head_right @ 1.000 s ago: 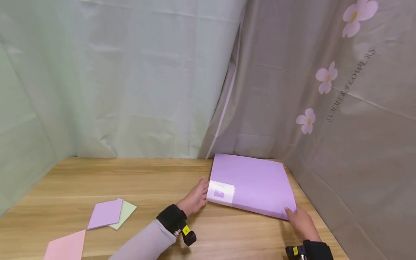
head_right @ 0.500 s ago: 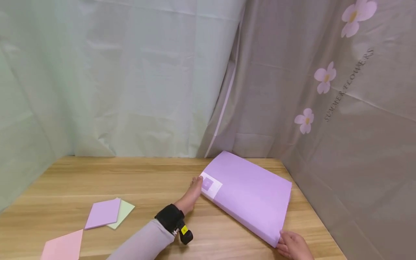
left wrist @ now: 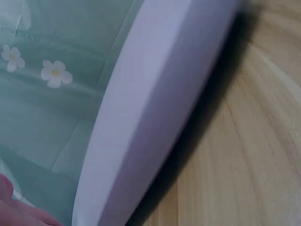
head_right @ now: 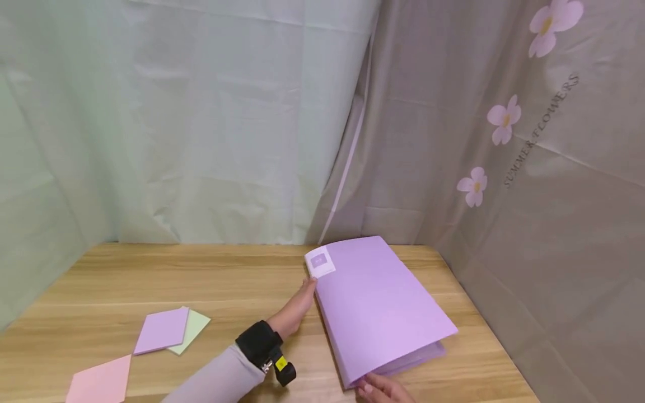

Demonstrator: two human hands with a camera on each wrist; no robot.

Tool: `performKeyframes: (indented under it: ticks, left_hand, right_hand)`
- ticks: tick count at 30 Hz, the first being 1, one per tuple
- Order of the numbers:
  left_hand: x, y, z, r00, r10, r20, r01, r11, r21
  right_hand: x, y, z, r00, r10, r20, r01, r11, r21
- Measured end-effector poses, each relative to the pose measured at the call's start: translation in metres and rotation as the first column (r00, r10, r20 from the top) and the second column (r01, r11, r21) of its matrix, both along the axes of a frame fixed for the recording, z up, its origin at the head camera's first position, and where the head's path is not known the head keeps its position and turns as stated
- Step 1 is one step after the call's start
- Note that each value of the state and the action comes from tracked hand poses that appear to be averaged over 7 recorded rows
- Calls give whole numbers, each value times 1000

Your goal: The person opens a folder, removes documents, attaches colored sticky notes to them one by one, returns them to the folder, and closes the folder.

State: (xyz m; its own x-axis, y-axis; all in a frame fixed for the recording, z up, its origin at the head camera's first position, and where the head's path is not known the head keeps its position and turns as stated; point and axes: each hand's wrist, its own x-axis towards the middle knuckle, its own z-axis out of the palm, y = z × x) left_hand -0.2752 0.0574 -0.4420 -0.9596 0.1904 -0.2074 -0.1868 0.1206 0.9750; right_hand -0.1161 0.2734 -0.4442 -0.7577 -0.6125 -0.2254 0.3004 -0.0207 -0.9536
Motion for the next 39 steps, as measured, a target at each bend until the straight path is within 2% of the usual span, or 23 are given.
performKeyframes:
  ticks: [2, 4, 8, 12, 15, 17, 20, 22, 23, 24, 26, 27, 28, 29, 30, 32, 34, 35, 39]
  left_hand:
    - [13, -4, 19, 999, -31, 13, 31, 999, 26]
    - [19, -7, 27, 998, -58, 21, 57, 998, 41]
    - [20, -9, 28, 996, -77, 50, 75, 997, 27]
    - [23, -11, 28, 996, -77, 42, 76, 997, 24]
    - [24, -12, 30, 996, -83, 30, 83, 996, 26]
    - [25, -13, 30, 996, -88, 22, 87, 996, 19]
    - [26, -14, 33, 996, -85, 14, 85, 996, 12]
    - [26, -15, 33, 997, -80, 11, 80, 997, 14]
    - [26, -16, 33, 997, -79, 9, 78, 997, 17]
    - [26, -16, 34, 997, -78, 8, 78, 997, 20]
    - [27, -17, 34, 996, -84, 7, 84, 996, 27]
    - [27, -17, 35, 996, -89, 5, 89, 995, 33]
    - [28, -18, 35, 996, -94, 5, 94, 995, 36]
    - [28, -18, 35, 995, -98, 6, 98, 994, 39]
    - [29, -18, 36, 995, -101, 8, 100, 994, 43]
    - [29, -18, 36, 994, -104, 16, 103, 993, 52]
    - [30, -18, 35, 995, -101, 28, 99, 993, 58]
    - [30, -18, 35, 995, -98, 33, 96, 994, 61]
    - [32, -16, 32, 993, -103, 51, 97, 991, 97]
  right_hand:
    - [-2, -17, 2, 999, 22, -35, -20, 998, 51]
    - [-6, -31, 5, 996, 41, -76, -32, 993, 116]
    - [-12, -49, 9, 980, 62, -191, -15, 971, 238]
    - [-16, -52, 15, 954, 129, -270, -47, 956, 291]
    - [-15, -42, 23, 952, 159, -263, -84, 958, 276]
    - [-14, -31, 33, 958, 145, -247, -87, 969, 231]
    - [-12, -9, 49, 946, 50, -321, 4, 986, 164]
    - [-12, 6, 60, 906, -73, -417, 143, 980, 139]
    - [-12, 14, 64, 869, -145, -474, 236, 962, 140]
    - [-14, 21, 67, 820, -222, -528, 342, 929, 142]
    - [-19, 36, 71, 739, -346, -578, 529, 829, 180]
    - [-22, 43, 72, 709, -389, -588, 596, 777, 205]
    - [-26, 51, 72, 697, -421, -581, 641, 729, 241]
    - [-31, 59, 71, 701, -443, -559, 663, 693, 283]
    - [-35, 67, 70, 719, -455, -525, 664, 672, 328]
    - [-44, 80, 64, 766, -472, -436, 636, 654, 409]
    - [-51, 91, 56, 807, -480, -345, 590, 671, 449]
    - [-53, 94, 51, 819, -487, -305, 574, 683, 452]
    - [-59, 100, 32, 839, -499, -218, 542, 729, 418]
